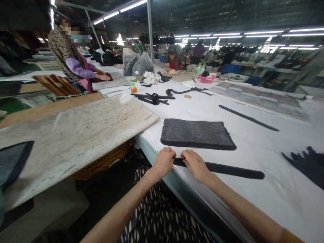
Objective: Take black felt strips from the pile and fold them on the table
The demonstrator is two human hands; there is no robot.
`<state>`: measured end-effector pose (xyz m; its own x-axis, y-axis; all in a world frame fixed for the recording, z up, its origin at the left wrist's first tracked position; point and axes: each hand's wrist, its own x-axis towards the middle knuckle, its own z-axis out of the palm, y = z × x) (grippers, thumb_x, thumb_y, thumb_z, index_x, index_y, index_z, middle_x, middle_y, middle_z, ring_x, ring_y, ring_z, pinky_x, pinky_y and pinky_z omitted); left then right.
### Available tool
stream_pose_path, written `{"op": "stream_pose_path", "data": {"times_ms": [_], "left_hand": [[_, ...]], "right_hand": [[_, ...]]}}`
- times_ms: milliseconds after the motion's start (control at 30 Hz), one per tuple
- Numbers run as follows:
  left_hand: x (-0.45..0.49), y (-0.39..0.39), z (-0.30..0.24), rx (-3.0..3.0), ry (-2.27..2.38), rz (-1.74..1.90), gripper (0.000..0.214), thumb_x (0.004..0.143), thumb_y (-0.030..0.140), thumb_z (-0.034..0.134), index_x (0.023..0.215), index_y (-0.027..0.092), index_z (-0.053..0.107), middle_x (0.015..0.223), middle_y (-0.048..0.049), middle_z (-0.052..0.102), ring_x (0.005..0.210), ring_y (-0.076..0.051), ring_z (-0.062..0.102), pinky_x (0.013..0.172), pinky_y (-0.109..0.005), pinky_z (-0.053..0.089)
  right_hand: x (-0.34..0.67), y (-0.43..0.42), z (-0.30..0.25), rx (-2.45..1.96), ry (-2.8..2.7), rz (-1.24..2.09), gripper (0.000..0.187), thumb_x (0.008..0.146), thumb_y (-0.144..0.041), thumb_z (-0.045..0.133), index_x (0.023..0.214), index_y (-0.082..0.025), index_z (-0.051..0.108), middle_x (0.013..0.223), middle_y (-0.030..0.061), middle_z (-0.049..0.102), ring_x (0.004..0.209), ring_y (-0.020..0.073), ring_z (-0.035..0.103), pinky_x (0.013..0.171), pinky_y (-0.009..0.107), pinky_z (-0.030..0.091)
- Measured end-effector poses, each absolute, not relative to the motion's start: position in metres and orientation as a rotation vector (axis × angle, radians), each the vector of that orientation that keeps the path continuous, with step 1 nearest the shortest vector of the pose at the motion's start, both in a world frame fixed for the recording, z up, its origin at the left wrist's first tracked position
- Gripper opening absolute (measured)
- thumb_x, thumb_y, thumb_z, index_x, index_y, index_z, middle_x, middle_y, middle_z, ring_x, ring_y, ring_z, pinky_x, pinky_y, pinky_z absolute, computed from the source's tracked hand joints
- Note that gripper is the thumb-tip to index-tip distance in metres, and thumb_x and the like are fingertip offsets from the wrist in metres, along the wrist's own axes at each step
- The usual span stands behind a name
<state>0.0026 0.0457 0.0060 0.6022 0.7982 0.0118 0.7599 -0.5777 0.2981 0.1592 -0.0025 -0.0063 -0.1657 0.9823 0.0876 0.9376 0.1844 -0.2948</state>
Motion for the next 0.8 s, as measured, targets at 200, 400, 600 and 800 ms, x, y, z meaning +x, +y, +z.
{"op": "stream_pose_path", "data": {"times_ms": [200,400,600,800], "left_hand": [[-0.001,0.046,0.004,2.549,1.271,0.241,0.024,0.082,0.007,0.045,0.087,0.017,0.066,0.089,-0.0057,0.062,0.089,-0.021,0.051,0.080,-0.033,0.042],[-0.006,0.047,-0.005,2.646,1.165,0.300,0.024,0.085,0.008,0.045,0.081,0.017,0.066,0.082,-0.0052,0.060,0.083,-0.020,0.050,0.074,-0.030,0.042],[-0.018,0.046,-0.013,2.833,1.007,0.346,0.018,0.085,0.007,0.045,0.083,0.015,0.061,0.084,-0.0055,0.058,0.082,-0.019,0.048,0.076,-0.030,0.042],[-0.025,0.043,-0.013,2.995,0.831,0.286,0.012,0.084,0.007,0.047,0.088,0.014,0.056,0.088,-0.0063,0.056,0.082,-0.021,0.047,0.077,-0.033,0.042]], "right_hand": [[0.161,-0.003,-0.013,-1.765,-2.244,0.139,0.015,0.083,-0.009,0.053,0.088,-0.020,0.062,0.086,0.0027,0.058,0.085,0.0191,0.049,0.074,0.030,0.036],[0.163,-0.008,-0.022,-1.559,-2.223,-0.031,0.015,0.086,-0.011,0.051,0.081,-0.018,0.063,0.079,0.0026,0.056,0.078,0.0165,0.047,0.072,0.028,0.039],[0.168,-0.012,-0.028,-1.383,-2.320,-0.222,0.017,0.088,-0.011,0.047,0.082,-0.015,0.062,0.081,0.0046,0.055,0.078,0.0181,0.046,0.071,0.030,0.039],[0.173,-0.010,-0.028,-1.301,-2.404,-0.310,0.018,0.090,-0.013,0.044,0.088,-0.014,0.062,0.082,0.0057,0.055,0.077,0.0183,0.045,0.069,0.030,0.038]]}}
